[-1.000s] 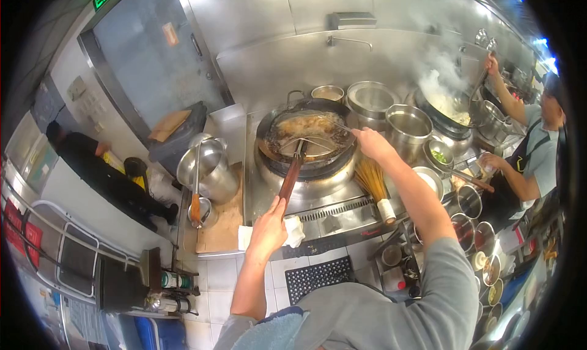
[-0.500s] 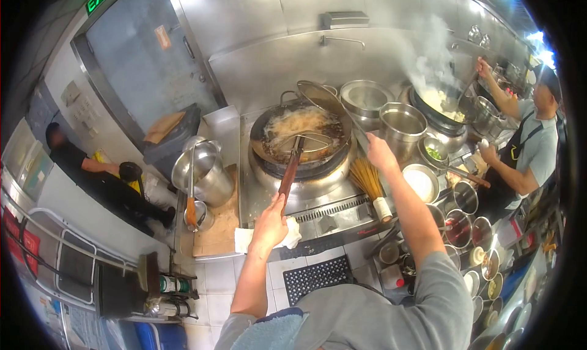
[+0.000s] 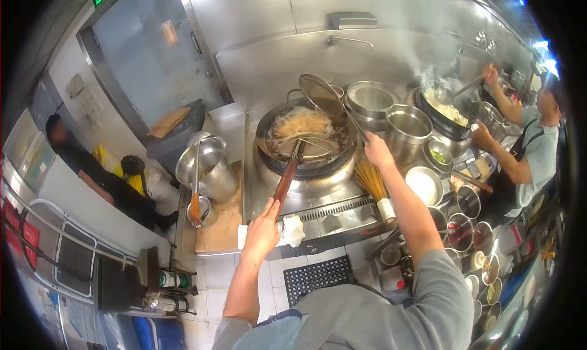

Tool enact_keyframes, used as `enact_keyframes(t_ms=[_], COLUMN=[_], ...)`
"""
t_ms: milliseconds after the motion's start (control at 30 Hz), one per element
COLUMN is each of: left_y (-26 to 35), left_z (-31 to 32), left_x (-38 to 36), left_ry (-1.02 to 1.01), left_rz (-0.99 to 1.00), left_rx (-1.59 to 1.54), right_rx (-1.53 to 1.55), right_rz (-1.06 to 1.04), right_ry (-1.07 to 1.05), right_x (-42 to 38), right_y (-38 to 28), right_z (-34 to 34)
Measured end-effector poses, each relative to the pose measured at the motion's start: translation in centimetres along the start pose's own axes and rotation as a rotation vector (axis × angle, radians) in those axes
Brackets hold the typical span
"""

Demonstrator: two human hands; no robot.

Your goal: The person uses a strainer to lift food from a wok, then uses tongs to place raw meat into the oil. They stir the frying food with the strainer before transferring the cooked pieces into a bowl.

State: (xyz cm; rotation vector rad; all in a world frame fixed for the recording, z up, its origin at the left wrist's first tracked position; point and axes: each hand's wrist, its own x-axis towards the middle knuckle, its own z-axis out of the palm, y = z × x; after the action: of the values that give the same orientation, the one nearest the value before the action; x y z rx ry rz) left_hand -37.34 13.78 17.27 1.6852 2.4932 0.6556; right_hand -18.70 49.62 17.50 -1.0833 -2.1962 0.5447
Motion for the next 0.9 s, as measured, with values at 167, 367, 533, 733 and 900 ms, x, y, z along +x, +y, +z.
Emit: enact_keyframes(t_ms=[167, 367, 533, 733, 900], left_y=[0.5, 0.6, -0.3, -0.2, -0.6], left_z=[0.7, 0.7, 2.3, 1.2, 1.1], left_x=[0.3, -0.4, 0.8, 0.3, 0.8], left_ry=[0.008, -0.009, 0.062, 0.009, -0.002], left_rz=[0.016, -0.021, 0.007, -0.028, -0.017], left_rx=[0.047, 0.033, 0.051, -0.060, -0.119], right_rx=[-0.013, -0.055, -0.238, -0.461, -0.571], right_rz=[-0.012, -0.148, -0.223, -0.312, -0.266], right_ry=[-0.071, -0.034, -0.046, -0.157, -0.197], right_x=[0.3, 0.3, 1.4, -1.0, -2.7], right_y=[-0.4, 0.0, -0.2, 0.2, 2.4], right_z=[1.0, 1.8, 3.9, 3.2, 2.0])
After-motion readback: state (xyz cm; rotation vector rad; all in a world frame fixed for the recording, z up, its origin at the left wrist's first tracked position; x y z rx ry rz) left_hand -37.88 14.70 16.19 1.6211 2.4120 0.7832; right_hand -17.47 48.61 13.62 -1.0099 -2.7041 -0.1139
